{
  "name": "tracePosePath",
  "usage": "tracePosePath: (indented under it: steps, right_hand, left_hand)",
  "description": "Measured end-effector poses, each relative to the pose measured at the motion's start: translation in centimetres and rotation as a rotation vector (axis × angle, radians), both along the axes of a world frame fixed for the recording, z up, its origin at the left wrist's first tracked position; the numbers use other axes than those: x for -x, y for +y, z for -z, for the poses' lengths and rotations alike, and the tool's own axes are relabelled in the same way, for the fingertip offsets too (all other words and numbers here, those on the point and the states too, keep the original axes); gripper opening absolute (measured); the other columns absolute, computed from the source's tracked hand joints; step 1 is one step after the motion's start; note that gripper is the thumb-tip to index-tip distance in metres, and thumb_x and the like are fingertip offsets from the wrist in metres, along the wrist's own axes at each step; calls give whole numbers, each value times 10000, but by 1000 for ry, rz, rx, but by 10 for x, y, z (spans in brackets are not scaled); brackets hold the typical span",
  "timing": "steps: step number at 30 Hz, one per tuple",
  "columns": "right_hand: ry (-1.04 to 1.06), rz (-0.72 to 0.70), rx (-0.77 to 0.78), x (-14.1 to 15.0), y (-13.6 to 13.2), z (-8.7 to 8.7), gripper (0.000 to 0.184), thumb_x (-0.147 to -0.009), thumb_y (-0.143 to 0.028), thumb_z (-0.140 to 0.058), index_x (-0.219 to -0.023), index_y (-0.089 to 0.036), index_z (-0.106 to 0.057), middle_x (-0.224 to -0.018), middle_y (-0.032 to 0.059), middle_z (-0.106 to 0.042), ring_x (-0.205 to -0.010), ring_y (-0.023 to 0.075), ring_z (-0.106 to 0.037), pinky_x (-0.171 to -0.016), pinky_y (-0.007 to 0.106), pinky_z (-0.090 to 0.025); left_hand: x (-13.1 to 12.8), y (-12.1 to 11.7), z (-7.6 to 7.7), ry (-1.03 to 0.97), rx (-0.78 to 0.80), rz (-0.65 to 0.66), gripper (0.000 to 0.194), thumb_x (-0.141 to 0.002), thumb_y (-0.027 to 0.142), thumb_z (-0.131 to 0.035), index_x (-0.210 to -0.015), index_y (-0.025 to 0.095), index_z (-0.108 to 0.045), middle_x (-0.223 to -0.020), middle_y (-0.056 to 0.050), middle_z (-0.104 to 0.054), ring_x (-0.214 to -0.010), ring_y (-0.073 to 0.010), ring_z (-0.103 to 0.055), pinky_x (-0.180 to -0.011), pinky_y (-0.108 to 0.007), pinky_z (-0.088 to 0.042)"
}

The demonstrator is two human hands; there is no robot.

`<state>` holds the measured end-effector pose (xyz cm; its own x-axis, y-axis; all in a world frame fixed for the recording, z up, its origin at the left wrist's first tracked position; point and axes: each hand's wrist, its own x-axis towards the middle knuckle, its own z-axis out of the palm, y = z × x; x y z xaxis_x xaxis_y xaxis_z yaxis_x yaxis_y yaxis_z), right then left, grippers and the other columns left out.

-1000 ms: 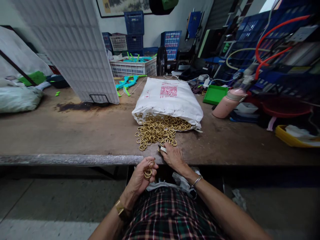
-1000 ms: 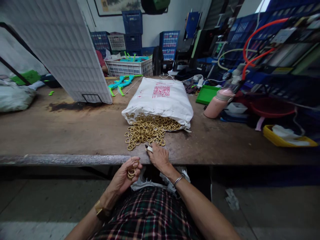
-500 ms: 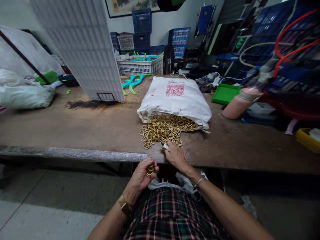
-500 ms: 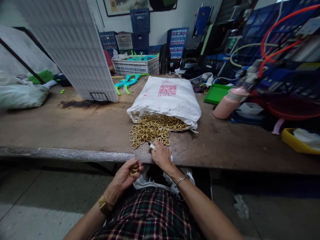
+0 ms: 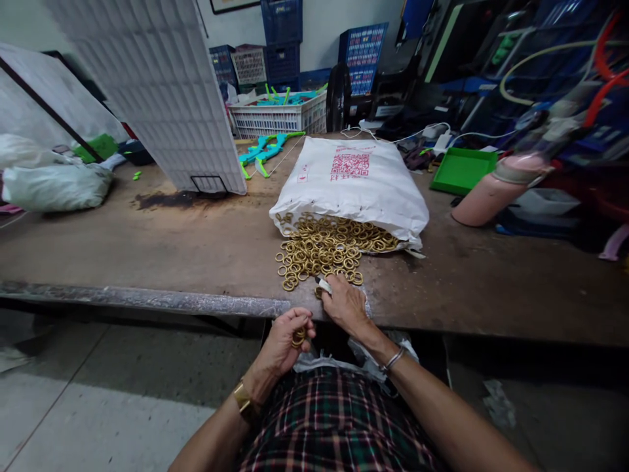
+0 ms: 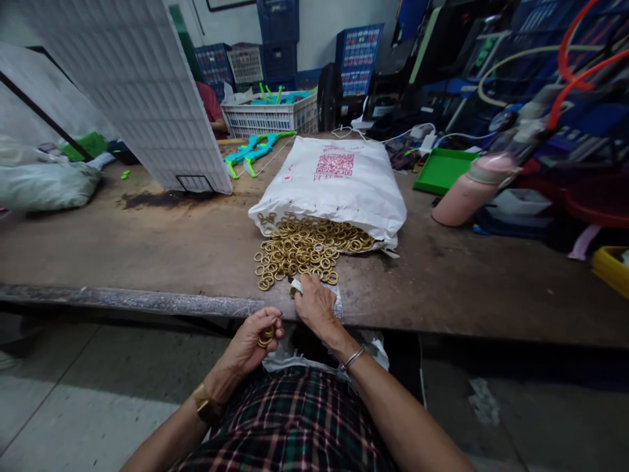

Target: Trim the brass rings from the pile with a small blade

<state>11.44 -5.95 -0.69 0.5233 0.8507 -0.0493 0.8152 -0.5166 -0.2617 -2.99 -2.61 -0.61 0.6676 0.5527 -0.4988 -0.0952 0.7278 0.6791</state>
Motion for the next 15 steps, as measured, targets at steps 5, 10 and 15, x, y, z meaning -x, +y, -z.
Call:
tracePosePath:
  steps: [5, 10, 15]
  right_hand:
    - [-15, -40, 5, 0, -5, 3, 219, -800, -230, -428, -1004, -201, -504, -1005, 61, -534, -764, 164, -544, -588, 263, -319]
    - [21, -36, -82, -5, -10, 14, 224, -777, -179, -428, -985, -189, -511, -968, 67, -588, -765, 173, -559, -606, 259, -321]
    - [158, -22, -267, -15, -15, 25, 241, -756, -190, -438, -978, -189, -532, -766, 41, -638, -685, 179, -577, -601, 251, -337]
  left_hand:
    - [-13, 5, -1, 110, -170, -41, 329, -631, 365, -661, -831, 152, -511, -555, 45, -496, -450, -64, -458, -356, -148, -284]
    - [-29, 14, 1, 234, -315, 22, 369, -663, 405, -619, -904, 160, -486, -562, 47, -503, -428, -64, -457, -348, -147, -290]
    - [-41, 17, -2, 302, -433, 130, 356, -710, 449, -563, -897, 153, -494, -557, 48, -486, -400, -54, -425, -339, -141, -290]
